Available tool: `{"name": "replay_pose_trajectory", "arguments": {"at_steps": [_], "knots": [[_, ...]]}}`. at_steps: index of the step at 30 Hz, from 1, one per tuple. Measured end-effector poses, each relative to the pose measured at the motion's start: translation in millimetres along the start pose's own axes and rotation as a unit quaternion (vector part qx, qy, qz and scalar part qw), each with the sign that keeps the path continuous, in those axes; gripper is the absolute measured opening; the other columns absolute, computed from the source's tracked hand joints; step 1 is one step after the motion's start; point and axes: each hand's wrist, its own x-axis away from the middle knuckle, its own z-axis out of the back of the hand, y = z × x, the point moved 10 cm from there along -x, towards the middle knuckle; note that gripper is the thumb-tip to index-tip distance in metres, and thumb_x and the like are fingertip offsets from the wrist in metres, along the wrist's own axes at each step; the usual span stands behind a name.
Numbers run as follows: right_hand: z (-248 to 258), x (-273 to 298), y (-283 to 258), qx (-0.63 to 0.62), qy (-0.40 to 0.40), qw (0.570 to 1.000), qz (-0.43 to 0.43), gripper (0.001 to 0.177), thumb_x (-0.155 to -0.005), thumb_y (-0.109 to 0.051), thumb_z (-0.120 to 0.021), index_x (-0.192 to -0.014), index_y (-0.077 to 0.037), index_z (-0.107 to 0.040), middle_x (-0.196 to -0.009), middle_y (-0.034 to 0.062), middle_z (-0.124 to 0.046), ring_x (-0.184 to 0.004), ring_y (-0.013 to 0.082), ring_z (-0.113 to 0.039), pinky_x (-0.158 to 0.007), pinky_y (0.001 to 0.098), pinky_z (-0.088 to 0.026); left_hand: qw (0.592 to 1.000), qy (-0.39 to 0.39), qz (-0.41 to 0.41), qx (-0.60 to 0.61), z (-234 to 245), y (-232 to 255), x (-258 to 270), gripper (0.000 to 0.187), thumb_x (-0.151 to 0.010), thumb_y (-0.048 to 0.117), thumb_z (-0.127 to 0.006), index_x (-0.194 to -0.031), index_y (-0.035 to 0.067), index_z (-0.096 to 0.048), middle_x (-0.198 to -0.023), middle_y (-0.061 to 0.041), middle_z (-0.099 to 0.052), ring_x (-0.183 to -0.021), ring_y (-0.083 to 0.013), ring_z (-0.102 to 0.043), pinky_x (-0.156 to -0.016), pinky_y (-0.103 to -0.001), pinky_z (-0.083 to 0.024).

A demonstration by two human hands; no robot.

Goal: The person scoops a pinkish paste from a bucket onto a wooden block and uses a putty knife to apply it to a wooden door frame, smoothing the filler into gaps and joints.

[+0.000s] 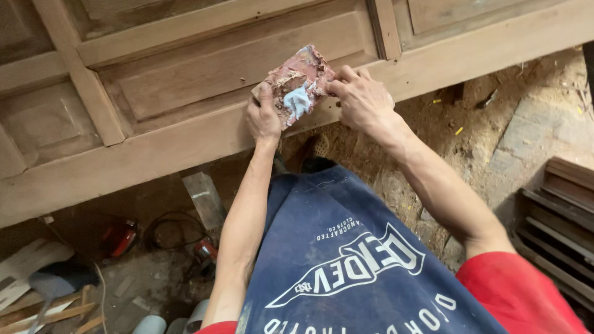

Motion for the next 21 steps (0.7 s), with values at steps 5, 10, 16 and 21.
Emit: {"name": "replay_pose_trajectory", "arguments": {"at_steps": [5,10,16,21], "knots": [[-4.5,13.3,-2.7,0.044,-0.102,0.993,-0.043,0.036,-0.089,-0.004,-0.059,-0.122,-0.012,-0.070,-0.131,0.0144,-0.057,-0.118,0.0356,-0.056,-0.094,0.0475,-0.056,0.999,-0.009,0.013,0.035,0.0,3.6,6.4,0.085,-0.090,0.075,-0.044,-0.119,0.000,-0.071,-0.111,-0.018,-0.078,-0.108,-0.0333,-0.073,-0.094,-0.042,-0.055],[2.6,44.4,-13.3,-0.136,0.013,0.988,0.066,0.037,-0.086,0.000,-0.058,-0.121,-0.002,-0.069,-0.117,0.0200,-0.064,-0.112,0.0348,-0.061,-0.101,0.0464,-0.054,0.999,-0.008,0.002,0.037,0.3,-1.3,6.6,0.086,-0.093,0.074,-0.038,-0.126,0.002,-0.069,-0.118,-0.019,-0.075,-0.113,-0.0349,-0.069,-0.097,-0.044,-0.052],[-19.4,39.2,-45.4,-0.240,0.164,0.957,0.022,0.024,-0.090,-0.001,-0.057,-0.108,-0.003,-0.073,-0.109,0.0223,-0.067,-0.110,0.0376,-0.064,-0.095,0.0429,-0.056,0.999,-0.009,-0.029,0.017,0.7,-4.5,8.9,0.083,-0.097,0.071,-0.033,-0.129,0.002,-0.066,-0.116,-0.022,-0.074,-0.112,-0.0384,-0.070,-0.096,-0.046,-0.053],[-34.1,19.7,-59.1,-0.206,0.109,0.972,-0.026,0.034,-0.071,0.000,-0.062,-0.103,-0.001,-0.073,-0.114,0.0311,-0.060,-0.103,0.0466,-0.060,-0.092,0.0484,-0.053,0.997,0.006,-0.071,-0.001,4.1,-0.5,10.6,0.077,-0.100,0.067,-0.036,-0.124,0.001,-0.068,-0.119,-0.026,-0.072,-0.114,-0.0437,-0.066,-0.095,-0.048,-0.052]]}}
